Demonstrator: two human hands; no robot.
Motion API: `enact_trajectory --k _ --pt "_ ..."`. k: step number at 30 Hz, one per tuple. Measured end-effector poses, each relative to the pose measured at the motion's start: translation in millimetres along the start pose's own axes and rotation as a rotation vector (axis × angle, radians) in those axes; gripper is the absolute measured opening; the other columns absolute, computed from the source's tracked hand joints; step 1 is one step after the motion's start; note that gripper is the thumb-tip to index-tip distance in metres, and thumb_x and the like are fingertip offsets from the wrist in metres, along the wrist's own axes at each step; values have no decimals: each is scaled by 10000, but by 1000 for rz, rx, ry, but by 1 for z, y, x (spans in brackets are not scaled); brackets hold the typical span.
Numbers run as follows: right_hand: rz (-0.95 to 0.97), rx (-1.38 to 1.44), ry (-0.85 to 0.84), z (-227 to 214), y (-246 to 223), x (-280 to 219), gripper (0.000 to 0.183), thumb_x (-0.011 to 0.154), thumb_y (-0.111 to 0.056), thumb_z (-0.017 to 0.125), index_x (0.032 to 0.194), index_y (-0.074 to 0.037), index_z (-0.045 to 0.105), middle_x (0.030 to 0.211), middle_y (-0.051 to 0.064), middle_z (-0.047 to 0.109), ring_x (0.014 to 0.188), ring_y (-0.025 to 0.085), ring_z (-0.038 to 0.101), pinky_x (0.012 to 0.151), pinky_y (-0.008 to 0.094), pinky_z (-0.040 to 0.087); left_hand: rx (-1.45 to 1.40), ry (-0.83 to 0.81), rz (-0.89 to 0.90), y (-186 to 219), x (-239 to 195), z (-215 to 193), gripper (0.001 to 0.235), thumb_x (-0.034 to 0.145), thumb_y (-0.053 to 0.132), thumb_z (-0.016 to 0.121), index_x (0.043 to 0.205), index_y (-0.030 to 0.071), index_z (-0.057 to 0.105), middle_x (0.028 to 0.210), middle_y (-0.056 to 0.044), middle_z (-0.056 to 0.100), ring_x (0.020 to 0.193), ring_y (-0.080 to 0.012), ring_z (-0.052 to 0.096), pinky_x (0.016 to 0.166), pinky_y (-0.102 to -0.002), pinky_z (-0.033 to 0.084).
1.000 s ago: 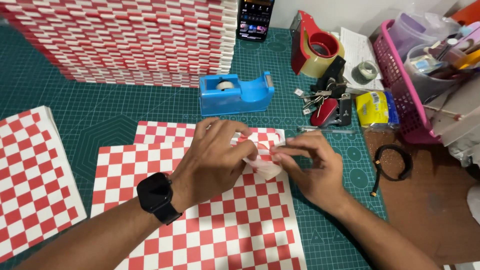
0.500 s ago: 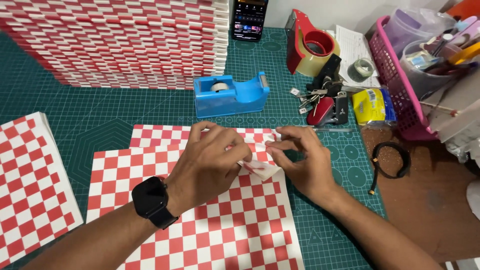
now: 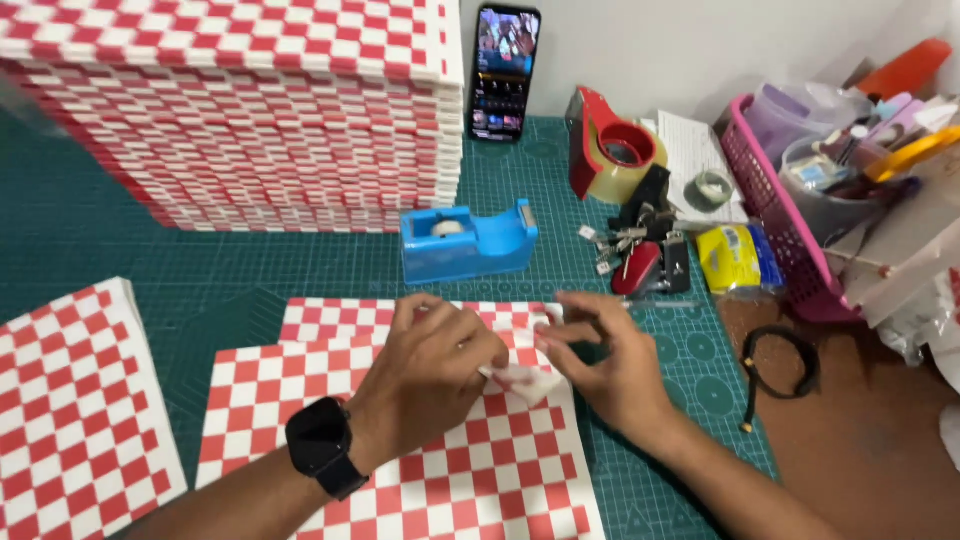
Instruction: Folding red and white checkered paper sheets and stacking them into a large pile on a workstation.
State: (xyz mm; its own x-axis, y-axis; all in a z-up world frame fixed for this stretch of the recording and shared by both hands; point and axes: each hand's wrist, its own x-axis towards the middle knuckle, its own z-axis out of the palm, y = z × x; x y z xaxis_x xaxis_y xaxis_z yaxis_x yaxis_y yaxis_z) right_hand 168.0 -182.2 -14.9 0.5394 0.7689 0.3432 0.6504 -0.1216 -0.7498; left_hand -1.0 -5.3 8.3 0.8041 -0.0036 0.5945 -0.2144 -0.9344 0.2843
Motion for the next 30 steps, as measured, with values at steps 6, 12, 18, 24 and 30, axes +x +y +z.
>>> enact_trajectory --k 6,12,18,24,30 --pt "-172 29 164 8 23 -9 454 773 -80 880 1174 -62 666 1097 94 731 859 143 838 839 223 625 1 33 -3 -2 2 0 120 853 13 562 838 119 616 1018 -156 634 1036 -351 598 927 -541 375" --pt "-144 201 177 3 7 -5 318 935 -202 690 1197 -30 637 1016 119 855 972 223 863 899 306 631 -59 0 -65 -6 -2 8 126 877 37 614 888 156 655 856 -19 575 801 -246 536 891 -451 370" --pt "165 -10 17 1 3 3 485 780 -214 864 1234 -167 700 1215 17 782 1010 125 874 931 287 662 -68 14 -57 -5 0 7 275 820 -7 696 1062 120 659 891 -14 671 882 -264 615 887 -464 382" --pt "47 63 104 9 17 -7 448 772 -111 864 1195 -124 719 1059 57 766 921 136 884 871 261 680 -115 11 -30 -6 1 3 107 893 29 688 897 126 643 926 -54 608 878 -268 580 854 -456 378" --pt "-273 135 164 5 2 -6 378 818 -171 826 1134 -42 662 955 62 861 896 159 811 863 298 591 -156 -55 -111 -5 1 1 78 976 115 596 939 149 656 900 -21 622 847 -252 575 922 -457 363"
